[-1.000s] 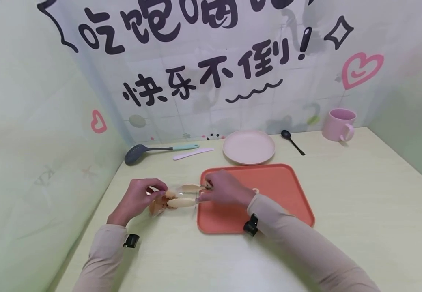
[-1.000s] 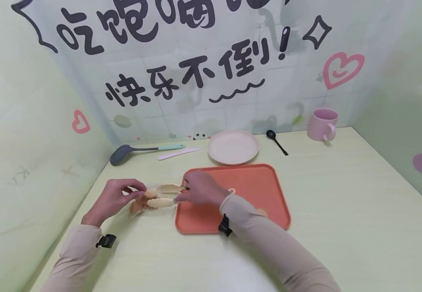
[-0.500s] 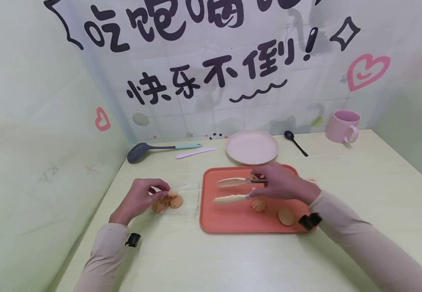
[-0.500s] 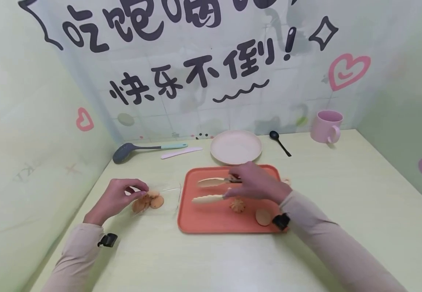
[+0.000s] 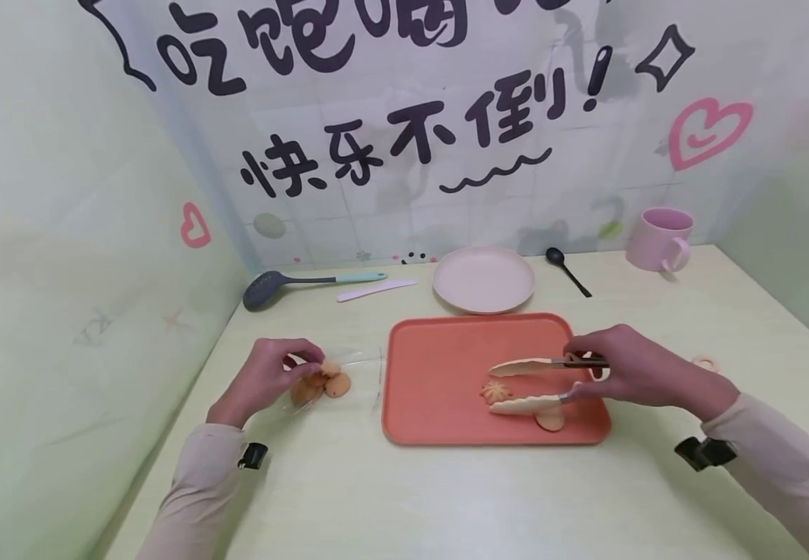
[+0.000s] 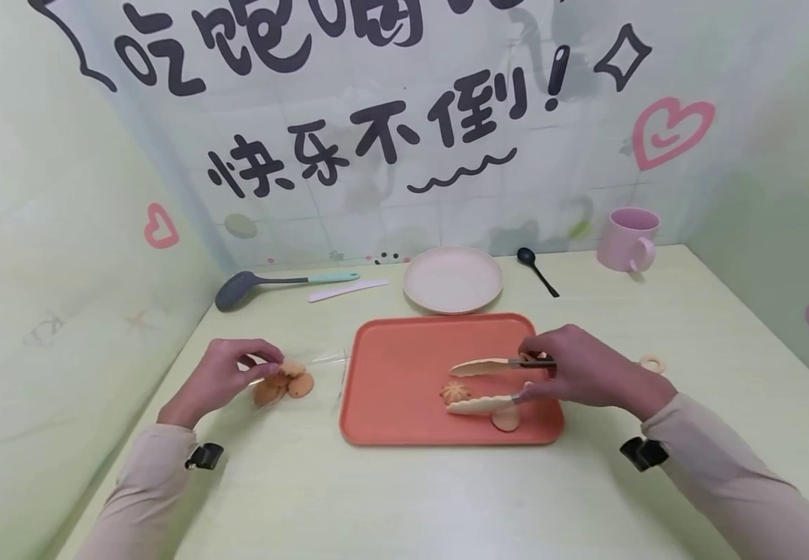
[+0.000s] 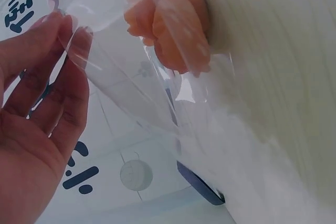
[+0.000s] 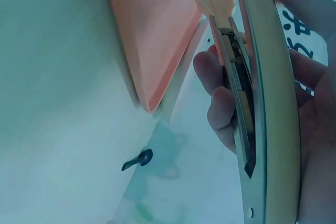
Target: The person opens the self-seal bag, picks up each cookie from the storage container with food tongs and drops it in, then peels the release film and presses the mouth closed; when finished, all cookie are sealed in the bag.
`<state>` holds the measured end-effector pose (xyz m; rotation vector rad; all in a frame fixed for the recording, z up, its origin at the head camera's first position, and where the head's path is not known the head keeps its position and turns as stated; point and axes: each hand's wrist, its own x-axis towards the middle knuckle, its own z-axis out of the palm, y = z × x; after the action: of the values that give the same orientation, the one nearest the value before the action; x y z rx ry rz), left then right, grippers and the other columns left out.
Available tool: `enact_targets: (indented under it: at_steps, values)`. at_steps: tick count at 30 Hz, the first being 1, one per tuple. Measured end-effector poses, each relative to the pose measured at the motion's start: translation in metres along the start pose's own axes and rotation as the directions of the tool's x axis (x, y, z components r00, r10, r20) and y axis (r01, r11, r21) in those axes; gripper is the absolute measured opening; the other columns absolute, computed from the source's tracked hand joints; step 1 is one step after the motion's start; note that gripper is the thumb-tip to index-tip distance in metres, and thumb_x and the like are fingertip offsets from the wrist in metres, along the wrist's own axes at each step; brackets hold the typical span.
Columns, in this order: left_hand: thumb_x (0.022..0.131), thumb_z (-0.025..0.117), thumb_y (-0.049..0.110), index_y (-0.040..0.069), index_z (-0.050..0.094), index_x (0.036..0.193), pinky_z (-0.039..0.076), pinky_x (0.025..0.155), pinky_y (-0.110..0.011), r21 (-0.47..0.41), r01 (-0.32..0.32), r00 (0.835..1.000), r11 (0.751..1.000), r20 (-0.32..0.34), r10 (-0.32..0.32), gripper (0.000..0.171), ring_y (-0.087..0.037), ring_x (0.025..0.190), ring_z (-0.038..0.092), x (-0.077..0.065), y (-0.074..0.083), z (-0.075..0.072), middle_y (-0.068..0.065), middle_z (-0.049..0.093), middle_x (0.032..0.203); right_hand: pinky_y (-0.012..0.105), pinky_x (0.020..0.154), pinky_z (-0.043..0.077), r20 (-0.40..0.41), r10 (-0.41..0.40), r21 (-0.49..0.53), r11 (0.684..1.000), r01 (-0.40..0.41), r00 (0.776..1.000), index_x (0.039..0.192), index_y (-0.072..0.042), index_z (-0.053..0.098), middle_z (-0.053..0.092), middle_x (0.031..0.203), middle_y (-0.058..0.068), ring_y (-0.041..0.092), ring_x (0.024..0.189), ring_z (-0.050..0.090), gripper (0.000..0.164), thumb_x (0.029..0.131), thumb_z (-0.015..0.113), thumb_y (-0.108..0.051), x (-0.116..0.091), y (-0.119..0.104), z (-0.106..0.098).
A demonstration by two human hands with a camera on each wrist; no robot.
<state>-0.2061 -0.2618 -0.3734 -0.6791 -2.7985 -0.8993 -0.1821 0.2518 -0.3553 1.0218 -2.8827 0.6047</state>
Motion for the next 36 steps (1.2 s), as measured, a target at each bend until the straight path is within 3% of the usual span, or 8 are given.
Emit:
enact_targets:
  at_steps: [8,17,24,30,36]
  values:
    - [0.084,0.079,0.004,0.007,0.076,0.097,0.058,0.070,-0.021,0.004,-0.014,1.000,1.000,0.011,0.014,0.014,-0.012,0.080,0.070,0.003,0.002,0.004,-0.004,0.077,0.092,0.015,0.053,0.040,-0.098,-0.133,-0.009,0.991,0.133,0.986,0.084,-0.023,0.067,0.054,0.072,-0.022,-0.004,0.061,0.046,0.025,0.078,0.086,-0.037,-0.006,0.000,0.003]
    - [0.085,0.078,0.005,0.007,0.077,0.098,0.058,0.072,-0.021,0.029,0.003,1.000,1.000,0.026,-0.004,0.014,-0.013,0.084,0.069,0.003,0.003,0.003,0.000,0.076,0.092,0.014,0.052,0.036,-0.137,-0.173,-0.037,0.985,0.169,0.975,0.080,-0.025,0.061,0.048,0.067,-0.021,-0.008,0.058,0.038,0.029,0.076,0.087,-0.037,0.008,-0.010,0.006]
    - [0.086,0.079,0.008,0.008,0.077,0.101,0.058,0.074,-0.021,0.025,0.021,0.999,0.999,0.032,-0.022,0.016,-0.013,0.085,0.069,0.002,0.003,0.000,0.001,0.076,0.095,0.015,0.053,0.035,-0.153,-0.194,-0.014,0.981,0.195,0.969,0.081,-0.022,0.061,0.050,0.068,-0.019,-0.006,0.057,0.036,0.030,0.078,0.086,-0.038,0.034,-0.024,0.012]
    - [0.086,0.078,0.008,0.009,0.077,0.100,0.059,0.074,-0.022,0.036,0.022,1.000,0.999,0.005,-0.022,0.014,-0.012,0.084,0.069,-0.001,0.001,-0.004,0.002,0.076,0.093,0.017,0.055,0.035,-0.200,-0.149,-0.009,0.989,0.150,0.968,0.082,-0.020,0.062,0.059,0.072,-0.014,-0.002,0.058,0.039,0.032,0.079,0.083,-0.045,0.071,-0.048,0.040]
    - [0.087,0.077,0.007,0.011,0.077,0.098,0.059,0.073,-0.023,0.044,-0.016,1.000,0.999,-0.020,0.016,0.011,-0.008,0.082,0.069,0.000,0.000,-0.006,0.003,0.077,0.091,0.019,0.057,0.039,-0.113,-0.067,-0.002,0.998,0.067,0.991,0.085,-0.021,0.062,0.061,0.076,-0.010,0.004,0.061,0.045,0.035,0.081,0.079,-0.051,0.102,-0.077,0.064]
